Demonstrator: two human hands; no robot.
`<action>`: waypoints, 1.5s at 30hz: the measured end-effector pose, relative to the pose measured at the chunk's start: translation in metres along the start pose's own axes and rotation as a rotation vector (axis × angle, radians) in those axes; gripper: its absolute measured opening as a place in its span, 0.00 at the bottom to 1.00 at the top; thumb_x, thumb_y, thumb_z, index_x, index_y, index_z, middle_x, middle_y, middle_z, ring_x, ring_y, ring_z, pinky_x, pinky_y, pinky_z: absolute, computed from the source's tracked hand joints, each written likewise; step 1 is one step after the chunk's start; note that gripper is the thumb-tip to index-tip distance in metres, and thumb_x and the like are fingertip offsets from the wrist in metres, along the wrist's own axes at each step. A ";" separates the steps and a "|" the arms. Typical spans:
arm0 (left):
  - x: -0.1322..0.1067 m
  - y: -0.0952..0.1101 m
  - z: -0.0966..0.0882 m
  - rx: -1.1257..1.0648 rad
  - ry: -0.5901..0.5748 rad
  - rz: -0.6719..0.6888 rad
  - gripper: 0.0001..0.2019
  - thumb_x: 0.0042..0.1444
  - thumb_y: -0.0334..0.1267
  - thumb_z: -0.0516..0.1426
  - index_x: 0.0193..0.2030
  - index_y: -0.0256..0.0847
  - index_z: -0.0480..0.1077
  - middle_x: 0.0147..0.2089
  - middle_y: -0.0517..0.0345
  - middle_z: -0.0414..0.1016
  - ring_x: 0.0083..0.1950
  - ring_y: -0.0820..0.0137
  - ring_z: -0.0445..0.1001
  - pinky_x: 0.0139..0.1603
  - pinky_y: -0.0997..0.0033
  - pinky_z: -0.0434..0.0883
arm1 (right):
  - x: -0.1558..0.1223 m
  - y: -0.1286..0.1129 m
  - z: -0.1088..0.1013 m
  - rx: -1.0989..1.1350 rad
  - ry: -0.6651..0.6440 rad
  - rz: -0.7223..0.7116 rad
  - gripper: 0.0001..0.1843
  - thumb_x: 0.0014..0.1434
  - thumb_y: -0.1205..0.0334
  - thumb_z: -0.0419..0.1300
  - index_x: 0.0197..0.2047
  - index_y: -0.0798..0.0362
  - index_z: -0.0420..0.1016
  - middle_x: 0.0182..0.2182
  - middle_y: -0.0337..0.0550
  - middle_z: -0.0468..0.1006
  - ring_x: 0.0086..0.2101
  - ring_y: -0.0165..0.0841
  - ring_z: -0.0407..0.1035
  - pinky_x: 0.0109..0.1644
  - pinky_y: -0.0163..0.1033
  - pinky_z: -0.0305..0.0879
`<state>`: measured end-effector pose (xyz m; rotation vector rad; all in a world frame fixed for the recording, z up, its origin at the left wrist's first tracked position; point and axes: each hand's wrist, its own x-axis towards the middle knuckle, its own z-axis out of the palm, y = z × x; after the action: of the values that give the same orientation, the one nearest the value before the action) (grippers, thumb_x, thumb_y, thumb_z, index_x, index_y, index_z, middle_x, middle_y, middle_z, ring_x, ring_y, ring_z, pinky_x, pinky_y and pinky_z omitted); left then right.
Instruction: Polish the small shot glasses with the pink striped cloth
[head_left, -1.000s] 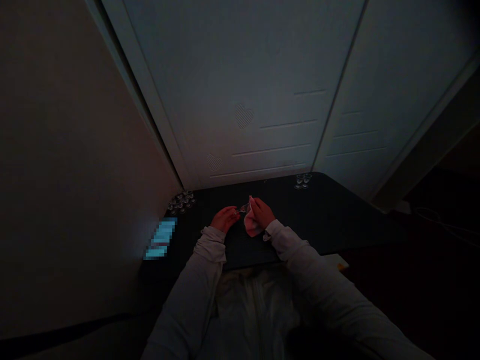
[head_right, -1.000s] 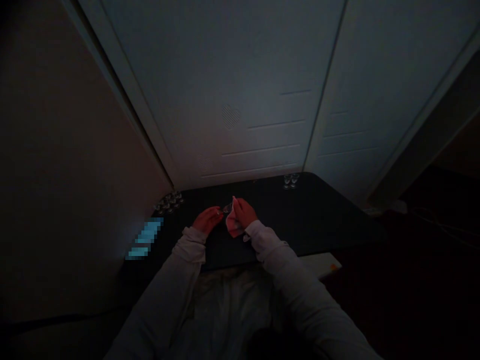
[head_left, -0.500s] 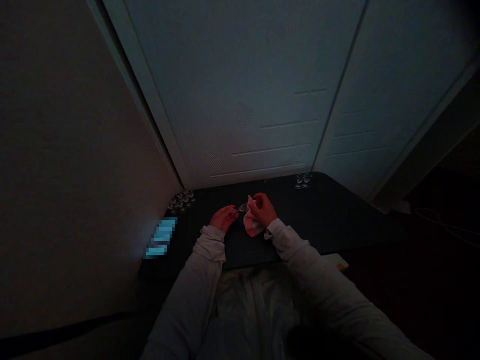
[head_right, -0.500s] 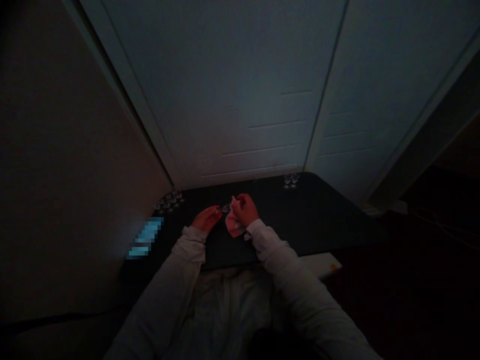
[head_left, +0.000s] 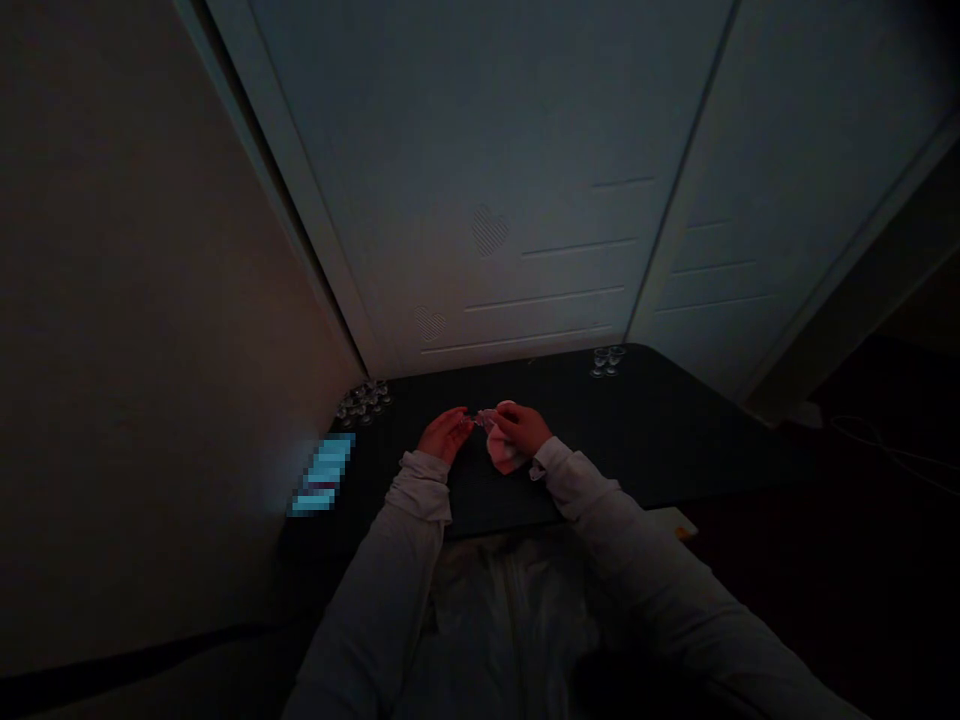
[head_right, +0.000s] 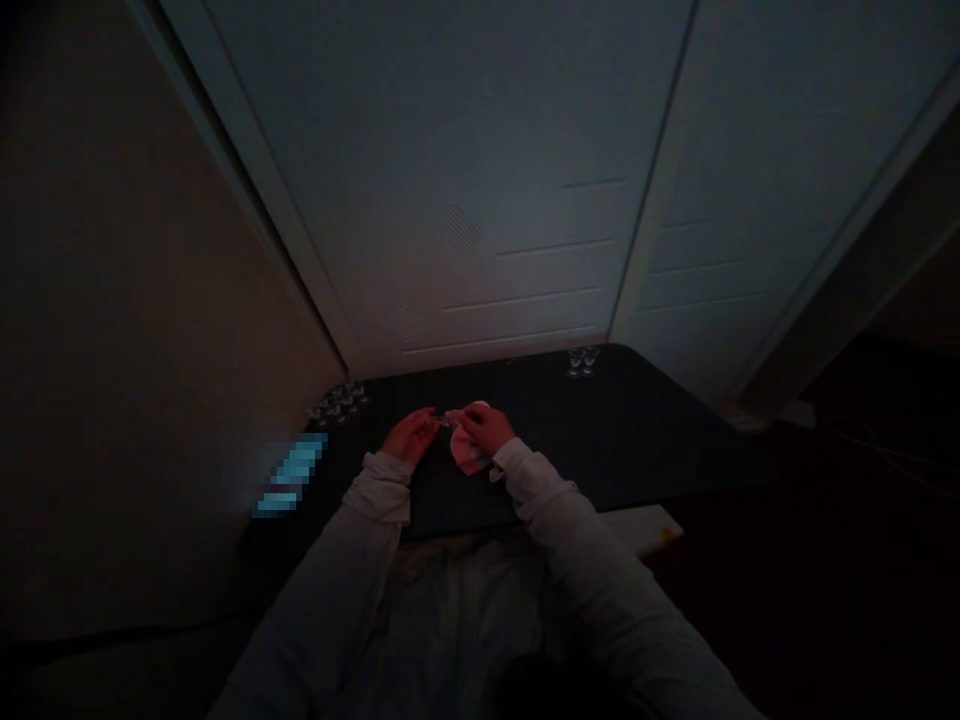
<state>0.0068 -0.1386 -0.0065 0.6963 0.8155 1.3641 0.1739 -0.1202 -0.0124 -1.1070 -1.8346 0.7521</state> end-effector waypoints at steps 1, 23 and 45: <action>0.000 0.000 0.000 -0.001 -0.002 0.002 0.07 0.43 0.28 0.55 0.33 0.33 0.68 0.27 0.56 0.70 0.30 0.76 0.70 0.36 0.74 0.68 | 0.000 0.001 0.000 -0.012 -0.001 0.002 0.15 0.49 0.53 0.49 0.30 0.55 0.69 0.26 0.39 0.70 0.29 0.27 0.63 0.34 0.32 0.58; -0.003 0.001 0.003 -0.019 -0.050 0.049 0.10 0.42 0.28 0.56 0.35 0.34 0.68 0.30 0.56 0.71 0.32 0.76 0.70 0.42 0.71 0.66 | 0.001 -0.005 0.000 0.475 -0.099 0.164 0.12 0.42 0.56 0.54 0.29 0.56 0.65 0.25 0.38 0.69 0.26 0.26 0.62 0.31 0.33 0.59; -0.008 0.002 0.001 -0.085 -0.240 0.039 0.14 0.42 0.24 0.56 0.38 0.35 0.68 0.41 0.54 0.70 0.39 0.72 0.69 0.43 0.71 0.65 | -0.001 -0.003 -0.003 0.571 -0.240 0.277 0.18 0.43 0.48 0.55 0.26 0.57 0.66 0.18 0.35 0.65 0.19 0.22 0.57 0.23 0.30 0.51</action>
<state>0.0066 -0.1468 -0.0031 0.7951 0.5529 1.3121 0.1755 -0.1223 -0.0094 -0.9198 -1.5120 1.5154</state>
